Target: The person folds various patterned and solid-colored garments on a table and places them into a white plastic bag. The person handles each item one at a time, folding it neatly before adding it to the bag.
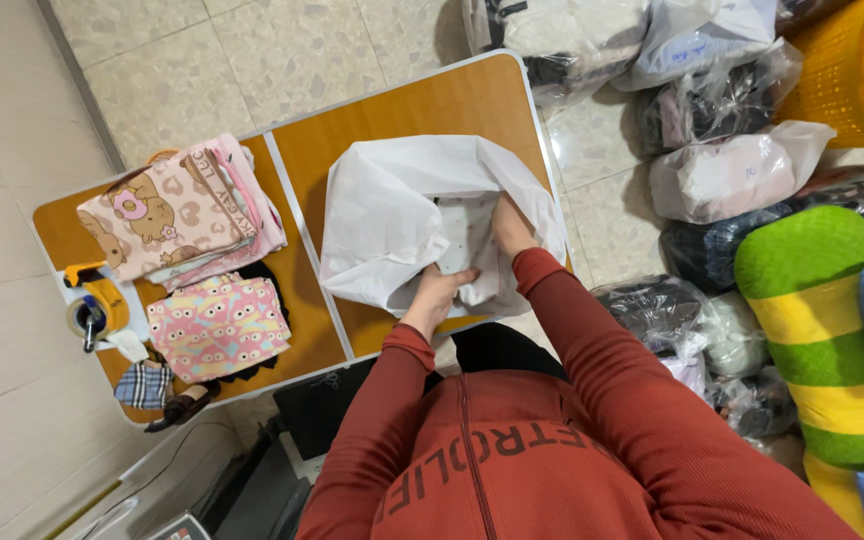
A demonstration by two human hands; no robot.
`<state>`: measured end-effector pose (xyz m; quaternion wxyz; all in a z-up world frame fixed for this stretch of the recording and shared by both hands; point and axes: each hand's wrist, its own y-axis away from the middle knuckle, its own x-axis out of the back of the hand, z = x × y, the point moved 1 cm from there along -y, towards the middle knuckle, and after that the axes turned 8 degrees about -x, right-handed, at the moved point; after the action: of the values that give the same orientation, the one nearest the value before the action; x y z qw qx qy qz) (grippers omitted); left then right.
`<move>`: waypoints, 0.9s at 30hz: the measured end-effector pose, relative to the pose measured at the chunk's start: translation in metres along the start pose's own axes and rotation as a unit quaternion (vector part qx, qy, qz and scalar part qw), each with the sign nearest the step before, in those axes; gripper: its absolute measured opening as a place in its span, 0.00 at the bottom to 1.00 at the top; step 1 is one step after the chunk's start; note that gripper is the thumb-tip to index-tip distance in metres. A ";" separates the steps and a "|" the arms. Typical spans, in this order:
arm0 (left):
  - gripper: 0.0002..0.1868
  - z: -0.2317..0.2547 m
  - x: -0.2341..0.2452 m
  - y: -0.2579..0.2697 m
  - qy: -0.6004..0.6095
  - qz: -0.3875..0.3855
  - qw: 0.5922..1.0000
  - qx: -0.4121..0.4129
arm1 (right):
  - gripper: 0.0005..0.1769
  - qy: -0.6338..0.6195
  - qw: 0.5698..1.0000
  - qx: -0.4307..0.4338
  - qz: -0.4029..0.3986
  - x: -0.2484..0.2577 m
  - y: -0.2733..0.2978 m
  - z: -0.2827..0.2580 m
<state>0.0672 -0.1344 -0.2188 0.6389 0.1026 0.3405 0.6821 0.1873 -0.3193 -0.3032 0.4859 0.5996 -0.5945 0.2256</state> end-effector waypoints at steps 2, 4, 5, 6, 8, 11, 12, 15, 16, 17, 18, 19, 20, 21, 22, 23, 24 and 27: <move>0.43 -0.004 0.000 -0.009 -0.077 0.013 0.996 -0.047 | 0.10 0.027 0.998 0.059 -0.020 0.008 0.008 -0.004; 0.45 -0.014 0.000 0.003 -0.189 0.058 0.978 -0.072 | 0.17 0.079 0.995 0.051 -0.016 0.015 0.033 -0.014; 0.48 -0.013 -0.003 0.004 -0.259 0.093 0.958 -0.084 | 0.23 0.102 0.993 0.053 -0.022 0.021 0.041 -0.023; 0.51 -0.011 -0.007 0.007 -0.327 0.127 0.932 -0.095 | 0.30 0.123 0.990 0.055 -0.030 0.028 0.053 -0.031; 0.49 -0.005 -0.015 0.031 -0.404 0.113 0.897 -0.141 | 0.45 0.155 0.982 0.064 -0.087 0.039 0.098 -0.040; 0.51 0.032 -0.027 0.065 -0.576 0.042 0.803 -0.146 | 0.55 0.204 0.964 0.137 -0.103 0.057 0.152 -0.043; 0.54 0.049 -0.031 0.077 -0.638 0.010 0.758 -0.133 | 0.52 0.225 0.955 0.167 -0.097 0.060 0.167 -0.043; 0.63 0.108 -0.046 0.099 -0.681 0.017 0.676 -0.280 | 0.44 0.340 0.908 0.232 -0.072 0.053 0.171 -0.043; 0.60 0.126 -0.047 0.100 -0.688 0.038 0.675 -0.265 | 0.42 0.386 0.886 0.248 -0.064 0.046 0.169 -0.043; 0.56 0.141 -0.045 0.102 -0.695 0.057 0.673 -0.247 | 0.46 0.361 0.901 0.227 -0.082 0.036 0.169 -0.043; 0.53 0.152 -0.041 0.102 -0.701 0.075 0.671 -0.229 | 0.49 0.335 0.914 0.205 -0.100 0.023 0.166 -0.045; 0.52 0.163 -0.036 0.101 -0.704 0.098 0.663 -0.235 | 0.52 0.308 0.927 0.182 -0.115 0.012 0.163 -0.045; 0.51 0.169 -0.030 0.100 -0.707 0.120 0.654 -0.241 | 0.47 0.336 0.916 0.203 -0.080 0.004 0.159 -0.042; 0.50 0.172 -0.022 0.100 -0.711 0.142 0.644 -0.245 | 0.42 0.361 0.904 0.223 -0.045 -0.006 0.158 -0.042; 0.45 0.172 -0.015 0.100 -0.719 0.124 0.644 -0.231 | 0.36 0.384 0.891 0.242 -0.010 -0.014 0.157 -0.041; 0.40 0.170 -0.009 0.097 -0.727 0.106 0.643 -0.218 | 0.33 0.346 0.912 0.218 -0.035 -0.020 0.154 -0.040; 0.35 0.165 -0.005 0.094 -0.734 0.088 0.642 -0.205 | 0.30 0.307 0.930 0.194 -0.061 -0.024 0.149 -0.040; 0.17 0.136 -0.003 0.087 -0.832 -0.112 0.520 -0.156 | 0.34 0.202 0.938 0.165 -0.229 -0.021 0.132 -0.038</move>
<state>0.0761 -0.0877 -0.0651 0.7084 0.4831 -0.4491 0.2511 0.0722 -0.2534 -0.2635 0.5291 0.7329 -0.2846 0.3194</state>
